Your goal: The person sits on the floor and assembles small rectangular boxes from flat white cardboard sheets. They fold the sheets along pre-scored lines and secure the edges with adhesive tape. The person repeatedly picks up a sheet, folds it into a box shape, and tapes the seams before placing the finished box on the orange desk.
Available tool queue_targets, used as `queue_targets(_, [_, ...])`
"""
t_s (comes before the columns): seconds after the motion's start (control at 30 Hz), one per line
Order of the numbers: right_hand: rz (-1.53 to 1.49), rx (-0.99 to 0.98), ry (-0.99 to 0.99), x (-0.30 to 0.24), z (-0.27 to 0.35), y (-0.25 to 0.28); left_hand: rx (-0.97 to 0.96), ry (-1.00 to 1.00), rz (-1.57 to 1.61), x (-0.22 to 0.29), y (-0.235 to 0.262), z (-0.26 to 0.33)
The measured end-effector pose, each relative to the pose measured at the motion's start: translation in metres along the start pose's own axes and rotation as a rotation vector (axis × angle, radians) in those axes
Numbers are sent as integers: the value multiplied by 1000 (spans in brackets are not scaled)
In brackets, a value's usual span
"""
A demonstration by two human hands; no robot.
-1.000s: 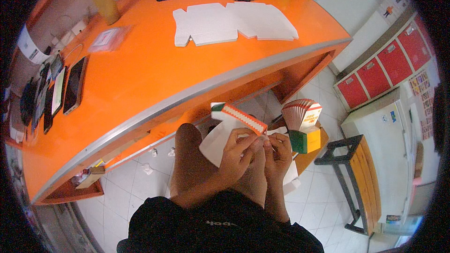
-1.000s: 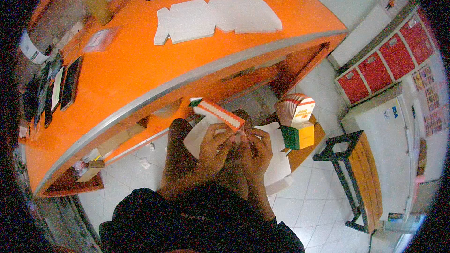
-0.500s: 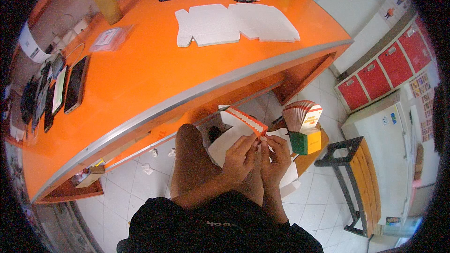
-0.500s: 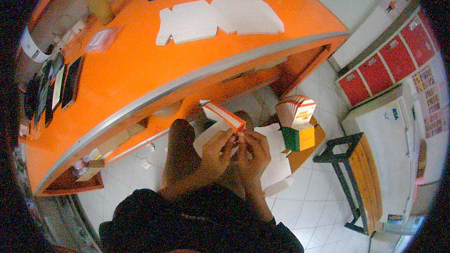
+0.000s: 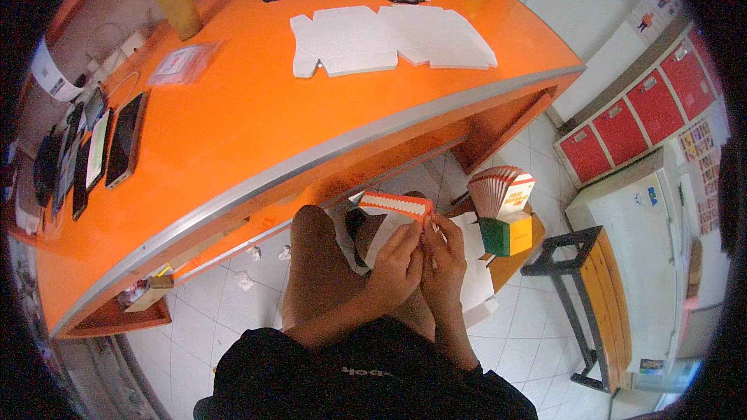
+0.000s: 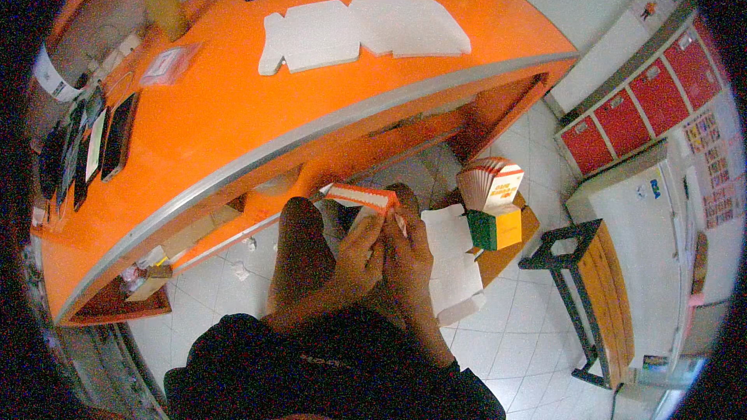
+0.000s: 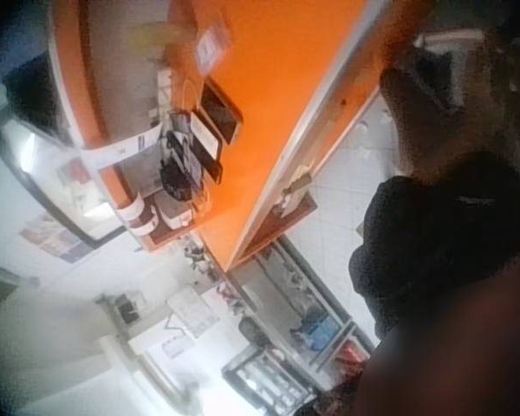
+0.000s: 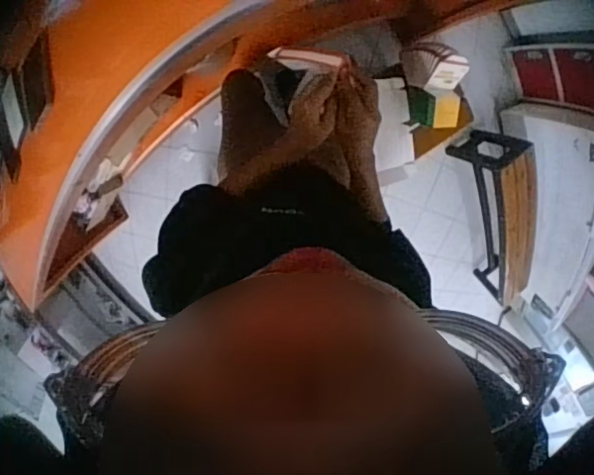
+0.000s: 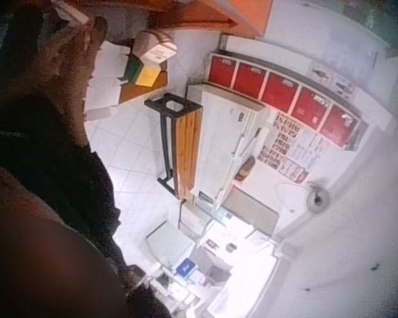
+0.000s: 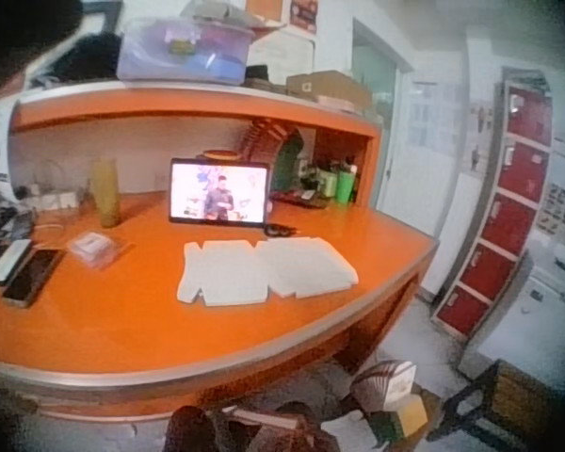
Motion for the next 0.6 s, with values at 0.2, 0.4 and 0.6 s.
queue_targets(0.2, [-373,30,-239,26,1,0,16,441,637,-23,-10,8])
queue_targets(0.4, [-310,-151,-497,58,13,-10,-105,446,473,-28,-5,1])
queue_targets(0.6, [124,-359,89,58,2,0,-65,-155,-351,15,27,-43])
Point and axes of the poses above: each hand's wrist, its own z-axis away from the middle knuckle, its own y-axis out of the back of the hand, x = y × z, the point moved 5 cm from there along -z, towards the middle knuckle, and after that the axes turned 4 degrees about -y, right-handed, at the moved point
